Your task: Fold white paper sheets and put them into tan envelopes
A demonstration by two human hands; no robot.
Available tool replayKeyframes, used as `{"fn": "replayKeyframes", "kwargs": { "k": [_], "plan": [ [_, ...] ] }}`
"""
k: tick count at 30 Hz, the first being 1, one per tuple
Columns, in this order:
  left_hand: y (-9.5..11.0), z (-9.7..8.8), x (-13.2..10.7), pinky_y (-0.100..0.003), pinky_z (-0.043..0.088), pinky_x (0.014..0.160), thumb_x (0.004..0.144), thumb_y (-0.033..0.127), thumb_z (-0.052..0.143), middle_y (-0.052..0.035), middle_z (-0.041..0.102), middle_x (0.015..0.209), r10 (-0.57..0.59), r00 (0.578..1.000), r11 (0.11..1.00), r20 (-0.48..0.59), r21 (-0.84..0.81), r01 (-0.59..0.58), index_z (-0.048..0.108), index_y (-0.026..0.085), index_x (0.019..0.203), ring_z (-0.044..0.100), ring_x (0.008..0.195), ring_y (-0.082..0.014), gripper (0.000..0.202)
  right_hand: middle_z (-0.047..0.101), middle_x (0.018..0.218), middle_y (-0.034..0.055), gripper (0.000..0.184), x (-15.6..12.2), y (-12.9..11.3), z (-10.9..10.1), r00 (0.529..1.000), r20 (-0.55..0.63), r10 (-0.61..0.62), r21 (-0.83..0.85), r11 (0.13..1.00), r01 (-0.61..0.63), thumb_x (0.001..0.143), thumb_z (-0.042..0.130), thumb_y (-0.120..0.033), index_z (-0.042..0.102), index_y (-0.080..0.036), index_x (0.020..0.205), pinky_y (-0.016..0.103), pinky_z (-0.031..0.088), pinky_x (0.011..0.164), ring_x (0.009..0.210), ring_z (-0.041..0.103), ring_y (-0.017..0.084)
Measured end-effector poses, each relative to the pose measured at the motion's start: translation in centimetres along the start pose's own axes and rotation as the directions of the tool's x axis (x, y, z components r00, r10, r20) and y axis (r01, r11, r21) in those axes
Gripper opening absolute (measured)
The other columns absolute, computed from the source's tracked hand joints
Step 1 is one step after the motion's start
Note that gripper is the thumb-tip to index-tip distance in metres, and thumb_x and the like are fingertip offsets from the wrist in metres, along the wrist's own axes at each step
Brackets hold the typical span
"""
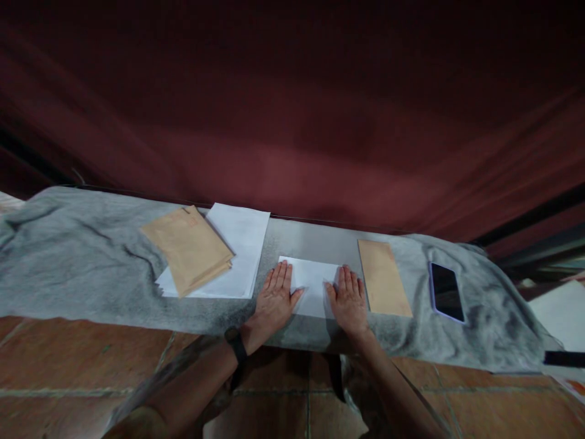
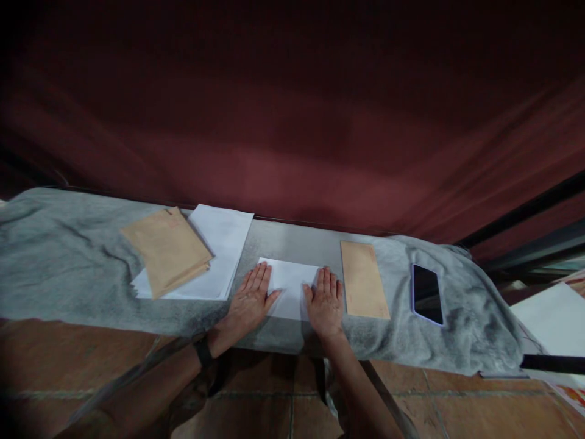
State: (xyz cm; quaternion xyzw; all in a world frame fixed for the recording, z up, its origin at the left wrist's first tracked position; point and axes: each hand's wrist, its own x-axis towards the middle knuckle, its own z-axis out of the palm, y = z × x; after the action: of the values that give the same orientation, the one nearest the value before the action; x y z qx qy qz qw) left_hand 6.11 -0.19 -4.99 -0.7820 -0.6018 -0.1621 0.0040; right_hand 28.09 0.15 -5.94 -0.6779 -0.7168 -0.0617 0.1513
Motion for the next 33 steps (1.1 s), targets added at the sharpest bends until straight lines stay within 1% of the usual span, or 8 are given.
{"fn": "replayKeyframes", "kwargs": {
  "k": [5,12,18,22,25,27,30,33],
  "plan": [
    [0.1,-0.1,0.2,-0.052,0.028,0.126,0.103,0.045,0.044,-0.0235,0.039,0.161,-0.003,1.0,1.0,-0.007,-0.028,0.003,0.036,0.003,0.157,0.03,0.154,-0.0333,0.069,0.063,0.139,0.0207,0.051,1.6,0.8,-2.8,0.975,0.157,0.156,-0.032,0.988,-0.152,0.103,0.045,-0.039,0.053,-0.012,0.146,0.044,0.046,0.102,0.125,0.061,0.034],
    [3.3,-0.8,-0.6,-0.051,0.024,0.128,0.102,0.047,0.048,-0.0182,0.034,0.166,0.28,0.958,0.947,0.058,-0.182,-0.265,0.03,0.01,0.159,0.024,0.157,-0.0284,0.07,0.077,0.107,0.0156,0.036,2.9,0.6,-5.1,0.887,0.346,0.306,-0.036,0.949,-0.313,0.103,0.048,-0.035,0.058,-0.014,0.13,0.031,0.053,0.079,0.095,0.076,0.025],
    [4.6,-0.4,-1.6,-0.053,0.023,0.127,0.101,0.048,0.052,-0.0193,0.036,0.165,0.331,0.938,0.932,0.1,-0.189,-0.308,0.032,0.011,0.158,0.026,0.157,-0.0295,0.071,0.079,0.099,0.0146,0.034,3.4,1.5,-5.0,0.846,0.441,0.3,0.101,0.92,-0.379,0.098,0.056,-0.038,0.064,-0.015,0.121,0.03,0.051,0.079,0.098,0.075,0.026],
    [5.0,-0.2,-1.4,-0.054,0.024,0.126,0.1,0.047,0.053,-0.0193,0.037,0.164,0.322,0.942,0.939,0.098,-0.162,-0.305,0.034,0.01,0.157,0.028,0.156,-0.0306,0.07,0.077,0.085,0.0073,0.026,3.7,2.6,-4.1,0.836,0.502,0.221,0.316,0.853,-0.415,0.092,0.058,-0.041,0.072,-0.021,0.085,0.029,0.047,0.071,0.085,0.073,0.024],
    [5.5,-0.5,-1.1,-0.054,0.026,0.126,0.096,0.055,0.058,-0.0203,0.037,0.164,0.304,0.949,0.942,0.082,-0.171,-0.287,0.033,0.009,0.157,0.029,0.155,-0.0319,0.08,0.071,0.07,0.0022,0.032,4.0,2.9,-3.8,0.851,0.508,0.136,0.593,0.661,-0.46,0.086,0.063,-0.048,0.069,-0.022,0.069,0.028,0.044,0.064,0.071,0.066,0.02],
    [5.9,-0.9,-0.7,-0.054,0.028,0.126,0.094,0.055,0.06,-0.0209,0.036,0.164,0.267,0.962,0.947,0.059,-0.201,-0.251,0.034,0.008,0.157,0.03,0.155,-0.0332,0.083,0.068,0.067,0.0,0.036,4.3,2.6,-4.0,0.861,0.496,0.117,0.759,0.423,-0.495,0.082,0.067,-0.056,0.069,-0.021,0.073,0.027,0.043,0.059,0.064,0.06,0.018],
    [6.4,-1.8,0.4,-0.052,0.033,0.124,0.1,0.041,0.052,-0.0193,0.04,0.162,0.165,0.986,0.93,0.01,-0.334,-0.152,0.036,0.011,0.157,0.037,0.152,-0.0314,0.067,0.068,0.071,-0.0014,0.041,4.7,1.8,-5.0,0.871,0.474,0.13,0.87,0.085,-0.486,0.074,0.077,-0.062,0.069,-0.022,0.078,0.027,0.044,0.059,0.064,0.058,0.017],
    [6.4,-2.9,2.0,-0.049,0.04,0.12,0.104,0.038,0.041,-0.0147,0.054,0.154,-0.016,1.0,0.781,-0.018,-0.624,0.001,0.05,0.017,0.15,0.051,0.142,-0.028,0.051,0.072,0.081,0.0006,0.043,5.1,1.0,-5.9,0.882,0.46,0.104,0.885,-0.132,-0.446,0.074,0.078,-0.063,0.071,-0.023,0.085,0.028,0.05,0.068,0.072,0.062,0.018]
  ]
}}
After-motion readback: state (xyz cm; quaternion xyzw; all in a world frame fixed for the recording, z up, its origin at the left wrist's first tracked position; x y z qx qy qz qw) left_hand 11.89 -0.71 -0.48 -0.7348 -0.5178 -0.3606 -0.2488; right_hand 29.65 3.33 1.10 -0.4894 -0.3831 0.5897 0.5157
